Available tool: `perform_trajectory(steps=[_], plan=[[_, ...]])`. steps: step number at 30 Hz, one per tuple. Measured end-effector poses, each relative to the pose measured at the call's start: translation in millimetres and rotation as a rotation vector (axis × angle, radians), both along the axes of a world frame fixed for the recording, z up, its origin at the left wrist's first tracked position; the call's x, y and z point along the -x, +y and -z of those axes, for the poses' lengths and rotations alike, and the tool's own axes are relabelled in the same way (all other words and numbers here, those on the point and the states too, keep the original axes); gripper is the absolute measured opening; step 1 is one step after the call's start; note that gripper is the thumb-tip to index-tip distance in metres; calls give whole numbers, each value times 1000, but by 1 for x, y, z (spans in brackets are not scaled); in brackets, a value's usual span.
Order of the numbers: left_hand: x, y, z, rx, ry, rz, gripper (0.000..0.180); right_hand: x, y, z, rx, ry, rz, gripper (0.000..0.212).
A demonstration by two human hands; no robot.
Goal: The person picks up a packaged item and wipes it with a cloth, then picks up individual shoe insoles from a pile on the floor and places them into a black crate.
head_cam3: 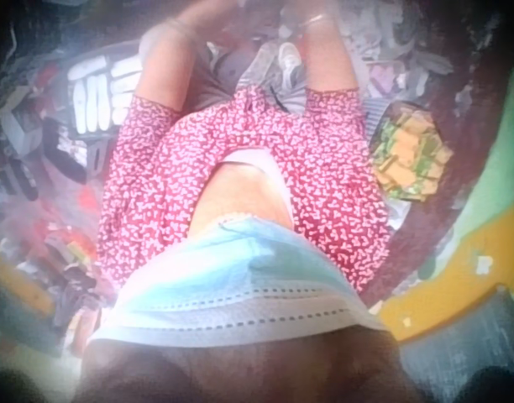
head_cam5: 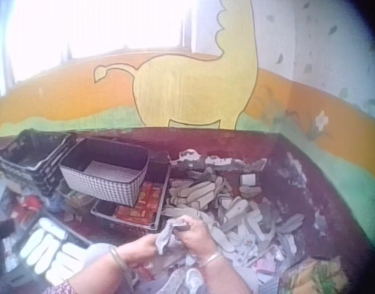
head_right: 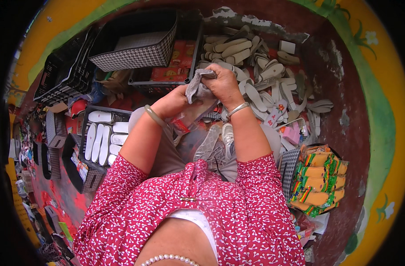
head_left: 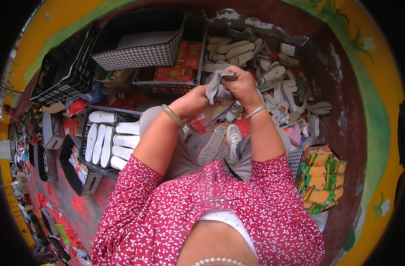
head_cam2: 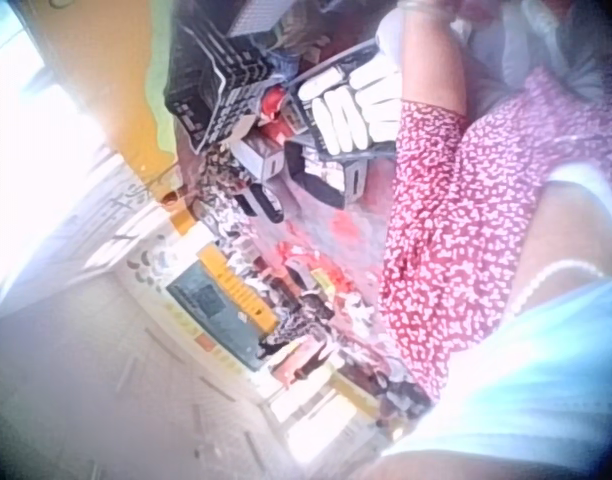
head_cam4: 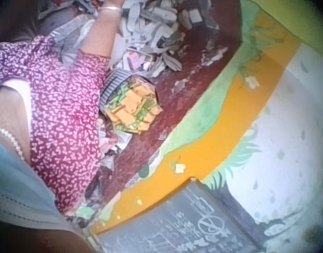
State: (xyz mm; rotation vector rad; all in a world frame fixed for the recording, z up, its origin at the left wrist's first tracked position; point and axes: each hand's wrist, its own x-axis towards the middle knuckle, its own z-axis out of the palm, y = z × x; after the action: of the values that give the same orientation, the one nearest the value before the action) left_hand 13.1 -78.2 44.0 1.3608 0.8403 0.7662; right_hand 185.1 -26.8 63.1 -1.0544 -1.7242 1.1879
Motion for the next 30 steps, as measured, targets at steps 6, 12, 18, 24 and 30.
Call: perform_trajectory(steps=[6,12,18,24,30], plan=[[-1,-2,-17,248,-133,46,29,3,-1,-3,-243,-46,299,8],[-9,-3,-14,229,-194,20,33,-9,17,9,-357,41,542,19],[11,-6,-29,277,-463,-161,34,-86,49,-2,293,789,593,35],[12,-4,-36,236,-553,-218,37,-36,16,1,564,1123,-271,56],[-4,1,-15,145,-527,-194,38,21,-14,3,455,1029,52,20]])
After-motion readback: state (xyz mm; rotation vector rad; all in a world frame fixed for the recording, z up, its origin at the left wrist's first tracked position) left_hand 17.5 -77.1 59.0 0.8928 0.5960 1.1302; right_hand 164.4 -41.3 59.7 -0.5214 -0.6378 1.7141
